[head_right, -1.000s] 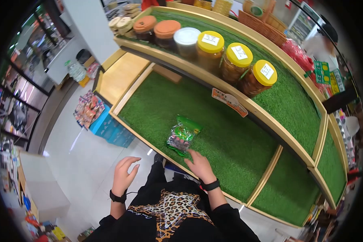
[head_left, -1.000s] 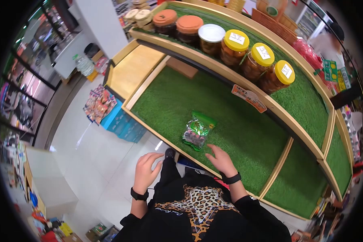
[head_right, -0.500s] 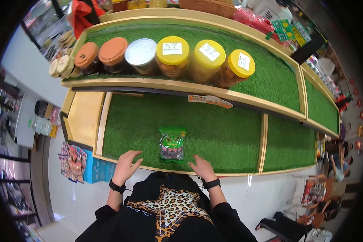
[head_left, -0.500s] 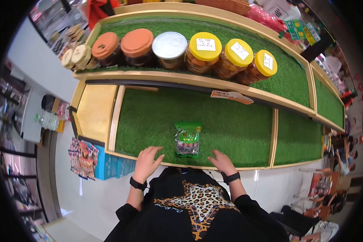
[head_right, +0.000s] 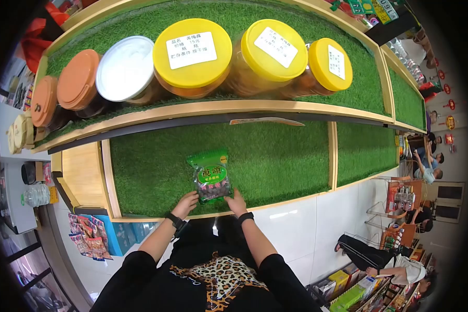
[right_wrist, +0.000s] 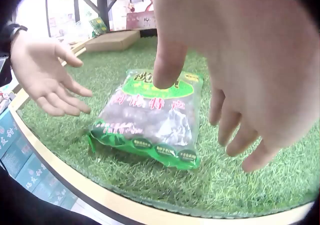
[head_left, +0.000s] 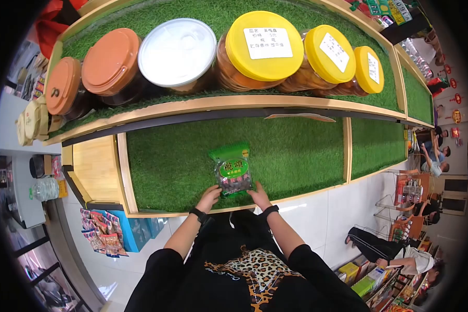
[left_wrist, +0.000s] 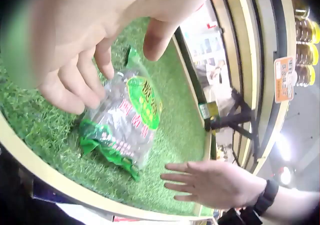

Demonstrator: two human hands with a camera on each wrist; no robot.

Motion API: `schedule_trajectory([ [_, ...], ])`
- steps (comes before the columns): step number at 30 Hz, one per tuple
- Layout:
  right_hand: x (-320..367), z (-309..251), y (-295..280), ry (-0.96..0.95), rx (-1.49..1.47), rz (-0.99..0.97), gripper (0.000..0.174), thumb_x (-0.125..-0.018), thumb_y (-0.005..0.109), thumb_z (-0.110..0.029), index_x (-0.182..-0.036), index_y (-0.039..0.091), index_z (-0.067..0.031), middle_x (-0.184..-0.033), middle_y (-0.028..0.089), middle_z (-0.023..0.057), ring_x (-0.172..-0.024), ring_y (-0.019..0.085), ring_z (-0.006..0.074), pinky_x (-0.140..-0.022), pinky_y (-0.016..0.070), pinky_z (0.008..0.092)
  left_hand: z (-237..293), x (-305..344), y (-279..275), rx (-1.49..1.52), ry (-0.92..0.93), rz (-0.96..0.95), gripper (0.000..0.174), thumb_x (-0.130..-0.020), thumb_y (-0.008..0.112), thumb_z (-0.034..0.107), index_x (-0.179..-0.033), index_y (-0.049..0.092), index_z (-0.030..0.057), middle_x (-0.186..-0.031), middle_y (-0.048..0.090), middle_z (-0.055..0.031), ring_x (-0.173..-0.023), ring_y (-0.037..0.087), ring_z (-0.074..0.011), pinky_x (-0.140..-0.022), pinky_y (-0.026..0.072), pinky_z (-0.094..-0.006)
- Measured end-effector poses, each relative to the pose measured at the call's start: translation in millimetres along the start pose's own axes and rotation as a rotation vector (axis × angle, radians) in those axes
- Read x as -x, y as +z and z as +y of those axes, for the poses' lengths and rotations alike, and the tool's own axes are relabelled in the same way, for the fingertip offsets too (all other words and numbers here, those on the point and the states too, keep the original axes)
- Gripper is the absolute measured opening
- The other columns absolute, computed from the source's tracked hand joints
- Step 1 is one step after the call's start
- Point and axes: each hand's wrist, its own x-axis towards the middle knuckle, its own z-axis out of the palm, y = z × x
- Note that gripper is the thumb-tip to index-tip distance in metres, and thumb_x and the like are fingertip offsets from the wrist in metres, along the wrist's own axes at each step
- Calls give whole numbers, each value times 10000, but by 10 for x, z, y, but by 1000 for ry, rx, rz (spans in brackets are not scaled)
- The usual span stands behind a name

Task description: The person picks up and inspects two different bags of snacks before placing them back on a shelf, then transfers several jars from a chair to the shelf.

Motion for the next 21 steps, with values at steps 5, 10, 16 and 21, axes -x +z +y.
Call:
schedule_trajectory([
  [5,-166,178,327,-53,-350,-138,833,-768,640,-229,-1377,167,88,-1360,356,257,-1273,355,299,-1037,284,327,3,-68,143,-95,-8,54,754,-782,631,341,-1377,281,38,-1244,447,-105,-1210,377,-269,-1004,287,-408],
  [10,-102,19,313,-64,-197,8,835,-733,662,-279,-1351,232,81,-1219,451,260,-1157,452,341,-971,363,377,-24,-117,153,-213,-111,60,814,-781,623,327,-1394,198,0,-1233,463,-134,-1146,429,-247,-943,348,-379],
  [16,0,-206,-1,62,-14,-162,800,-711,624,-443,-1323,353,-5,-1139,469,266,-1087,483,401,-937,392,412,173,-85,209,-314,-237,21,231,-812,649,335,-808,525,141,-702,490,51,-589,478,-60,-544,372,-214],
  [21,235,-79,-287,-32,-7,-281,714,-734,585,-500,-1213,489,21,-1190,450,272,-1076,494,405,-921,405,405,245,133,609,-402,-126,-59,225,-835,615,273,-692,504,140,-592,397,62,-539,366,-58,-493,277,-233],
])
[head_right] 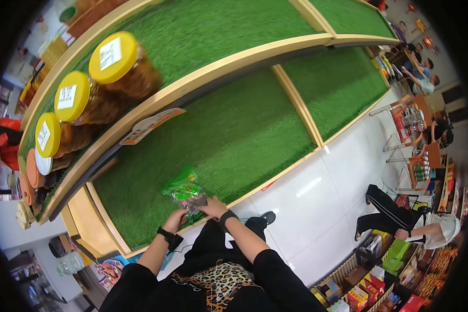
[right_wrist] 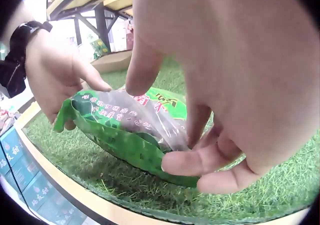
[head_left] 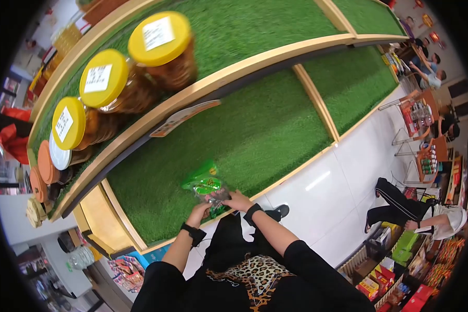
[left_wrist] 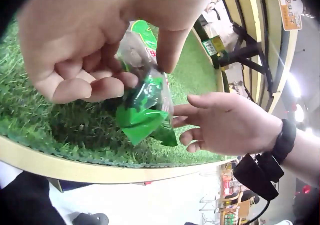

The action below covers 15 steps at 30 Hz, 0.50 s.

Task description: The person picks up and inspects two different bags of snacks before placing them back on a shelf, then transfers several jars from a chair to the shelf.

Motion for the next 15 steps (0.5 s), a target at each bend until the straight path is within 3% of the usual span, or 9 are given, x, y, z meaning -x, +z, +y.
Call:
schedule_trajectory([
  [2,153,154,-94,-58,-3,29,655,-772,568,-468,-1184,511,39,-1171,496,266,-1051,521,386,-894,423,393,59,162,261,40,194,41,213,-823,604,232,-665,489,147,-593,379,69,-535,357,-60,-498,270,-229],
  [4,266,357,-225,-219,-185,-97,588,-815,545,-431,-1156,532,48,-1114,565,236,-1002,562,337,-857,441,375,205,440,610,36,292,35,147,-812,583,180,-688,527,126,-626,386,62,-570,353,-61,-527,257,-230],
  [6,559,588,-351,-270,-293,-34,533,-856,514,-413,-1127,556,43,-1046,618,183,-929,587,266,-807,456,339,214,533,916,3,386,-17,84,-814,566,154,-782,566,76,-741,503,18,-692,468,-85,-626,352,-237],
  [7,810,642,-522,-257,-368,-122,552,-870,497,-446,-1124,559,41,-1041,618,154,-906,574,220,-799,448,303,330,704,1262,39,439,-46,132,-817,549,127,-885,566,16,-936,576,-47,-891,539,-134,-805,403,-272],
  [8,1055,740,-657,-320,-444,-159,584,-885,457,-490,-1139,556,27,-1053,611,127,-918,557,192,-803,435,272,330,760,1491,45,505,-148,202,-813,534,116,-974,551,-5,-1040,577,-68,-894,531,-120,-803,395,-233],
  [10,1482,1019,-956,-232,-437,-295,599,-901,404,-522,-1166,551,-5,-1100,595,96,-915,543,164,-792,427,265,359,899,1963,-42,467,-230,190,-814,535,108,-952,570,-17,-1049,572,-64,-1000,531,-155,-888,382,-261],
  [11,1669,1242,-981,-240,-535,-217,619,-901,364,-571,-1076,603,-27,-927,602,26,-802,493,127,-722,419,254,327,906,2173,-62,467,-244,190,-814,535,108,-952,570,-17,-1049,572,-64,-1000,531,-155,-888,382,-261],
  [14,2128,1931,-1157,-73,-721,-167,588,-897,371,-576,-1073,606,-67,-881,580,2,-747,460,93,-696,403,235,312,1088,2994,-207,491,-378,219,-819,552,118,-979,628,-11,-977,601,-33,-967,533,-132,-873,384,-256],
  [15,2517,1925,-1383,-80,-811,-140,551,-908,377,-549,-1088,593,-75,-853,558,-11,-715,434,78,-679,392,214,250,1021,3177,-238,457,-444,223,-823,554,125,-982,630,-12,-947,611,-21,-934,538,-119,-861,387,-253],
])
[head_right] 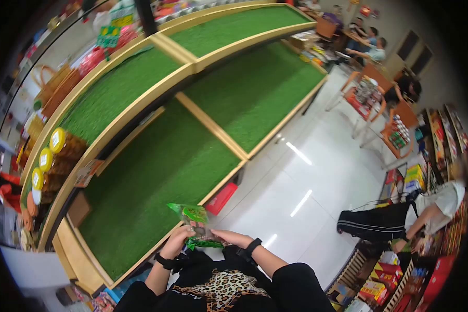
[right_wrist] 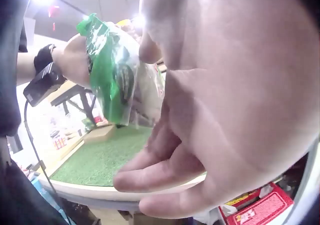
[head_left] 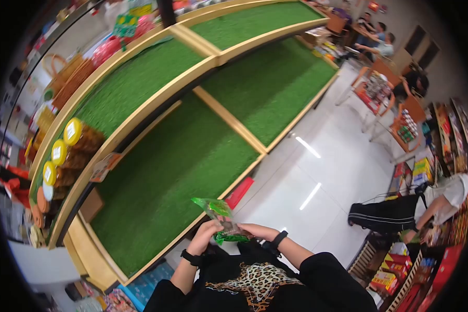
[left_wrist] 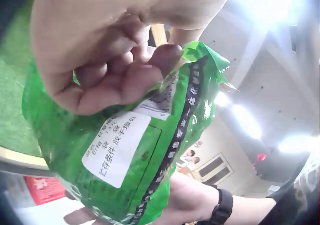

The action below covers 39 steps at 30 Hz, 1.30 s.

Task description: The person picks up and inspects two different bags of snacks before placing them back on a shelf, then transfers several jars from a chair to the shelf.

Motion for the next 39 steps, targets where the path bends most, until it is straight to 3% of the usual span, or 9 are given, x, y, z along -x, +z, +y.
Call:
schedule_trajectory([
  [3,682,165,-354,-195,-84,232,518,-921,411,-488,-1113,569,-33,-911,570,13,-778,487,93,-725,413,224,230,-214,702,-20,-1,-176,200,-831,569,127,-955,634,-15,-891,629,7,-843,537,-79,-803,406,-248],
  [5,1335,36,-336,-335,-237,404,487,-920,462,-412,-1130,538,21,-1053,579,69,-997,529,142,-896,398,274,324,-335,1007,-184,10,-358,169,-826,588,104,-938,633,-14,-894,627,2,-831,522,-65,-763,420,-253],
  [11,2501,153,-142,-659,-426,768,500,-872,595,-213,-1249,351,8,-1139,512,99,-1023,500,150,-891,399,280,539,-603,1699,-564,133,-931,244,-852,591,95,-1074,589,-5,-1006,613,-12,-907,527,-93,-823,418,-261],
  [15,2653,316,-94,-760,-223,1097,535,-824,635,-74,-1250,318,-6,-1138,489,97,-1057,486,151,-907,389,288,409,-824,2161,-499,33,-820,299,-866,580,120,-1138,555,-2,-1077,595,-37,-1001,511,-110,-892,395,-275],
  [22,2598,348,-389,-784,-386,1198,500,-839,612,-60,-1237,317,12,-1109,532,116,-1048,518,171,-891,408,301,399,-1368,2515,-304,-216,-785,307,-884,549,175,-1121,538,-21,-1055,589,-53,-985,518,-103,-878,400,-286],
  [24,2665,147,-574,-783,-334,1236,500,-835,621,-70,-1227,323,14,-1088,543,120,-1033,529,176,-878,414,302,424,-1629,2590,52,-337,-706,394,-870,552,194,-1191,472,-19,-1104,554,-66,-1037,505,-128,-910,384,-290],
  [28,2833,-362,-940,-697,-42,1312,500,-821,649,-98,-1197,341,21,-1013,567,133,-971,553,186,-842,430,310,792,-2119,2807,113,-322,-782,483,-859,551,214,-1259,397,-10,-1157,516,-77,-1090,486,-157,-941,368,-300],
  [32,2852,-810,-1403,-811,68,1284,482,-819,653,-110,-1175,359,29,-988,560,134,-934,541,183,-837,426,310,1410,-2648,3002,-93,-118,-972,589,-802,650,92,-1303,357,-9,-1289,450,-95,-1196,414,-168,-1021,312,-325],
  [39,2563,-1170,-2024,-881,-110,1295,503,-828,636,-98,-1219,348,30,-988,559,121,-961,546,187,-840,430,309,1729,-3259,3039,-415,-61,-1055,584,-782,670,20,-1291,384,4,-1229,506,-67,-1111,472,-131,-942,391,-297],
])
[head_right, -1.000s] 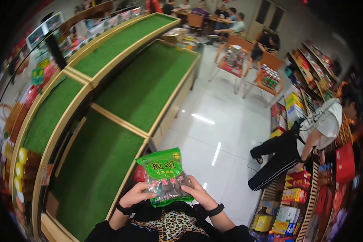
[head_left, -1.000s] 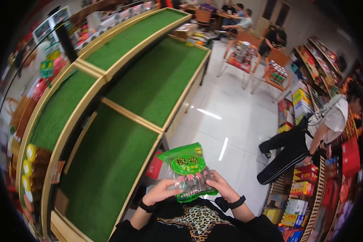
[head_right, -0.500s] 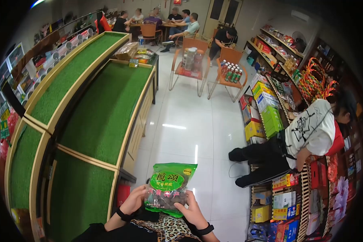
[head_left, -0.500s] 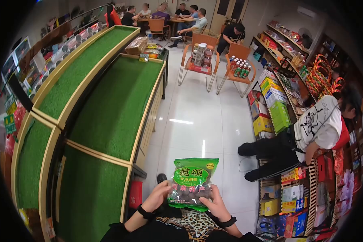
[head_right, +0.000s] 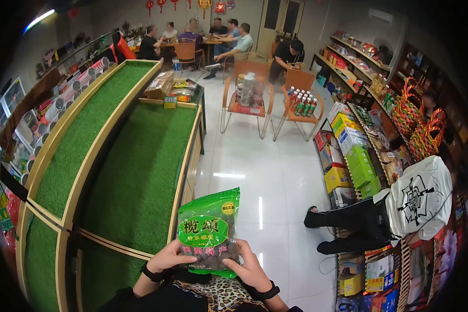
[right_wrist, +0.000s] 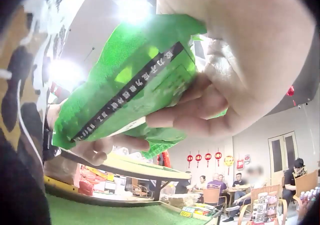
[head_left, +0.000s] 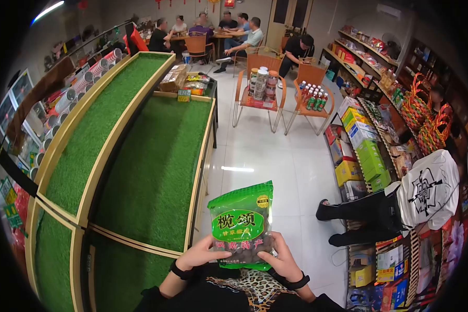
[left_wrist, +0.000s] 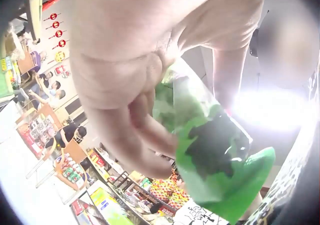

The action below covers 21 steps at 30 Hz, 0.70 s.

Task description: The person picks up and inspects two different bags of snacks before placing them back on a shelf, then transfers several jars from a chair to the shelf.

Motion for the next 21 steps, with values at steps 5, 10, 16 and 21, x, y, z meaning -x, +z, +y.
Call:
schedule_trajectory([
  [5,-334,55,-23,187,-2,-18,543,-856,594,-101,-1304,310,12,-1159,537,161,-1063,537,213,-896,418,328,-30,-146,-139,26,-4,127,559,-774,670,3,-1266,405,0,-1215,517,-62,-1086,498,-132,-936,399,-298],
  [10,-792,318,-116,238,-89,-103,566,-877,560,-101,-1351,267,-3,-1224,509,170,-1114,516,218,-935,400,334,9,-398,-314,69,13,259,568,-766,668,-13,-1267,400,-3,-1211,518,-60,-1089,502,-138,-935,402,-299],
  [16,-1488,410,-419,201,-89,-183,549,-887,548,-124,-1353,282,-6,-1229,509,170,-1121,516,221,-936,399,327,188,-933,-505,110,16,307,589,-782,675,56,-1293,390,-17,-1245,498,-91,-1175,439,-167,-1011,315,-318],
  [21,-2135,325,-925,115,20,-238,502,-885,558,-173,-1311,359,2,-1140,566,192,-1061,560,236,-892,429,324,487,-1512,-538,66,24,378,544,-778,653,-2,-1266,413,-9,-1194,531,-60,-1102,490,-138,-944,388,-301],
])
